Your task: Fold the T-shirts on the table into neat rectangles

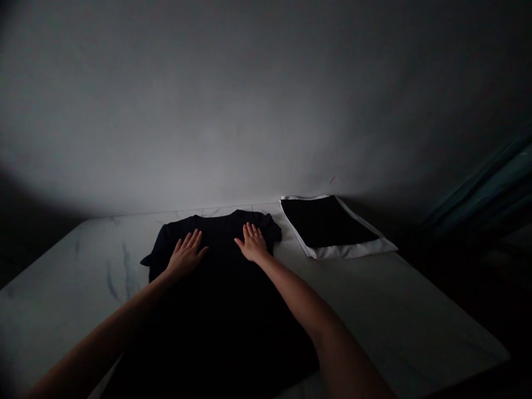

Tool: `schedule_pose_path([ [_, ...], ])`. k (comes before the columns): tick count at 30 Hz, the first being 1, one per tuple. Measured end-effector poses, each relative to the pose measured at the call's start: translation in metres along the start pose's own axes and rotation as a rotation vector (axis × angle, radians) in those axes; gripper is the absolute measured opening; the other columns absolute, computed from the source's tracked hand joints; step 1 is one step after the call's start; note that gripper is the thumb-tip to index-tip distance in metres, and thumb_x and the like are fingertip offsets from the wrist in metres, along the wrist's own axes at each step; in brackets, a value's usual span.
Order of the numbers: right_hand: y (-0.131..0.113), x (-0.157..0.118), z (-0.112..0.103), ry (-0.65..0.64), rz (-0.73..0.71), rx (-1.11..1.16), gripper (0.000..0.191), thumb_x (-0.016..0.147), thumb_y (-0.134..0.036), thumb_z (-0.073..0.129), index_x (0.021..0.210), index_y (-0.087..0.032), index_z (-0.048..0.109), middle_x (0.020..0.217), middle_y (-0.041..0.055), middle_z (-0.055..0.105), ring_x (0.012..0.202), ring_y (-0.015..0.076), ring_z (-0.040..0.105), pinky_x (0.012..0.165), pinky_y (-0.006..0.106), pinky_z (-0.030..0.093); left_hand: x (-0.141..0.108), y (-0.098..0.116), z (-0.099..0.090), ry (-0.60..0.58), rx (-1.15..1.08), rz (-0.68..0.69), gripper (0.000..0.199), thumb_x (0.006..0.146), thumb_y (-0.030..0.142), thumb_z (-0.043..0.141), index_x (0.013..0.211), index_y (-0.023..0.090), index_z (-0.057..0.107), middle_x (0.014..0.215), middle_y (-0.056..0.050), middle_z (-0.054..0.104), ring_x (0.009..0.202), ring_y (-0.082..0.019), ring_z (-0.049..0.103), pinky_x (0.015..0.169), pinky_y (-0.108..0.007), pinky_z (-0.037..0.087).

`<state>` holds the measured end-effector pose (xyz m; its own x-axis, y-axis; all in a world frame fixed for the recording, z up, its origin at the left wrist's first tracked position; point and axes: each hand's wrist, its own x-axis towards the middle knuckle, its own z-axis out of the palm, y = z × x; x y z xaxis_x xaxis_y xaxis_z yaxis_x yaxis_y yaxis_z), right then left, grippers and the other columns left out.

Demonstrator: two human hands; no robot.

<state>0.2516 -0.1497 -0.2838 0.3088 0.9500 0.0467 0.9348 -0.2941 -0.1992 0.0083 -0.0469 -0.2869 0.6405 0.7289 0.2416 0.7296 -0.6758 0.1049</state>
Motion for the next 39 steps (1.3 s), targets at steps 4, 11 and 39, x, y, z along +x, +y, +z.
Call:
schedule_pose_path([
  [4,0.004,0.036,-0.013,0.034,0.117,-0.011,0.073,0.104,-0.05,0.026,0.157,-0.001,0.025,0.164,0.0202,0.018,0.154,0.0319,0.014,0.124,0.048,0.013,0.034,-0.02,0.002,0.066,0.045,-0.15,0.071,0.098,0.045,0.031,0.153,0.0,0.033,0.157,-0.026,0.036,0.147,-0.04,0.031,0.119,-0.057,0.025],
  [11,0.012,0.08,-0.017,-0.049,0.074,-0.009,0.065,0.105,-0.049,0.018,0.16,-0.014,0.025,0.167,0.0097,0.018,0.154,0.0257,0.018,0.124,0.043,0.012,0.076,-0.063,0.002,-0.126,0.058,-0.075,0.058,0.1,0.039,0.027,0.152,0.019,0.041,0.16,-0.014,0.037,0.149,-0.033,0.03,0.118,-0.057,0.028],
  [39,-0.152,0.112,-0.013,0.068,-0.256,0.088,0.055,0.1,-0.025,0.046,0.154,-0.018,0.037,0.151,0.0124,0.05,0.131,0.0235,0.054,0.107,0.036,0.04,0.067,-0.137,-0.048,-0.153,-1.065,-0.246,0.06,0.067,0.058,0.073,0.108,0.014,0.064,0.103,-0.01,0.074,0.09,-0.021,0.068,0.081,-0.033,0.054],
])
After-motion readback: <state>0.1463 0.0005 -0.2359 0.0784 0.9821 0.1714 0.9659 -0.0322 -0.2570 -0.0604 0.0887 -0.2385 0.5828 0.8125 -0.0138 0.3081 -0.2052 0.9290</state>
